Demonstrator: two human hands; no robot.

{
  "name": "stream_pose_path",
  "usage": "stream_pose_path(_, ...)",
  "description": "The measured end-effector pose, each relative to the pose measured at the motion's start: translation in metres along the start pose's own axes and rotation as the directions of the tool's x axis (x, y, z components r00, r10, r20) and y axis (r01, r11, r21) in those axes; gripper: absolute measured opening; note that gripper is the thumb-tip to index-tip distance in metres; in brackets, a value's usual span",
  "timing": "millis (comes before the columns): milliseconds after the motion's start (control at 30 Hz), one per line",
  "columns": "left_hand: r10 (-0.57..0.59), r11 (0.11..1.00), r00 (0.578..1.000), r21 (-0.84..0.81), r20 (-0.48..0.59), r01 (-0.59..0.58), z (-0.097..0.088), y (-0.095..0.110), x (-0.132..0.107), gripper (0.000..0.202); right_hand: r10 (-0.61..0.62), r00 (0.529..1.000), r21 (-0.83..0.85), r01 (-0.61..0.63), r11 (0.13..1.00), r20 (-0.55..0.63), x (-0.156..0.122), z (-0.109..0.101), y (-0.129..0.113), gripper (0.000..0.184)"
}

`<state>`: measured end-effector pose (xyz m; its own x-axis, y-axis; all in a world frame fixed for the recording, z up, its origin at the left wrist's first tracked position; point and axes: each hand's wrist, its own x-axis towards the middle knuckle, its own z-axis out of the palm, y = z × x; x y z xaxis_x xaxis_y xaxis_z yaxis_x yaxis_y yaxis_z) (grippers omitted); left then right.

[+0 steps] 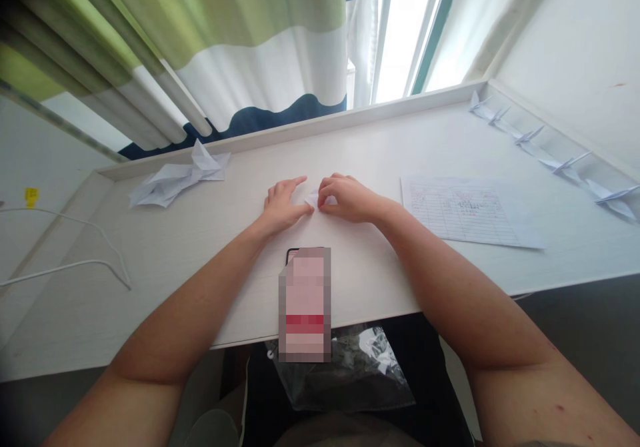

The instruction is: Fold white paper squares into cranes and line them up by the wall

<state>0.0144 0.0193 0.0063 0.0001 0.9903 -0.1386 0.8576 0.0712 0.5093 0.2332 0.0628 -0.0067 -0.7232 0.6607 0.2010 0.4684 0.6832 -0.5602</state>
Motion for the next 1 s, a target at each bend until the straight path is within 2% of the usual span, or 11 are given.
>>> stream_pose_path(467, -0.006, 1.0, 1.0, 0.006, 0.016, 0.006, -0.004, 0.004, -0.004, 0.101, 0.055, 0.998, -0.06, -0.052, 0.997, 0.041, 0.001, 0.005, -0.01, 0.019)
stream_pose_path(567, 0.006, 1.0, 1.0, -0.002, 0.001, -0.006, -0.002, 0.003, -0.005, 0.095, 0.046, 0.998, -0.074, -0.043, 0.996, 0.041, 0.0, 0.006, -0.011, 0.02)
stream_pose_path(700, 0.041, 0.999, 0.999, -0.017, -0.024, -0.041, 0.0, 0.001, -0.005, 0.073, 0.027, 0.999, -0.076, -0.025, 0.997, 0.03, -0.002, 0.007, -0.011, 0.021)
stream_pose_path(767, 0.038, 0.999, 0.999, -0.017, -0.024, -0.038, 0.001, 0.0, -0.004, 0.068, 0.027, 0.999, -0.069, -0.025, 0.997, 0.024, -0.002, 0.008, -0.011, 0.021)
stream_pose_path(1000, 0.013, 1.0, 1.0, -0.011, -0.021, -0.014, 0.002, 0.0, -0.001, 0.093, 0.033, 0.999, -0.008, -0.034, 0.999, -0.027, -0.001, 0.01, -0.009, 0.016)
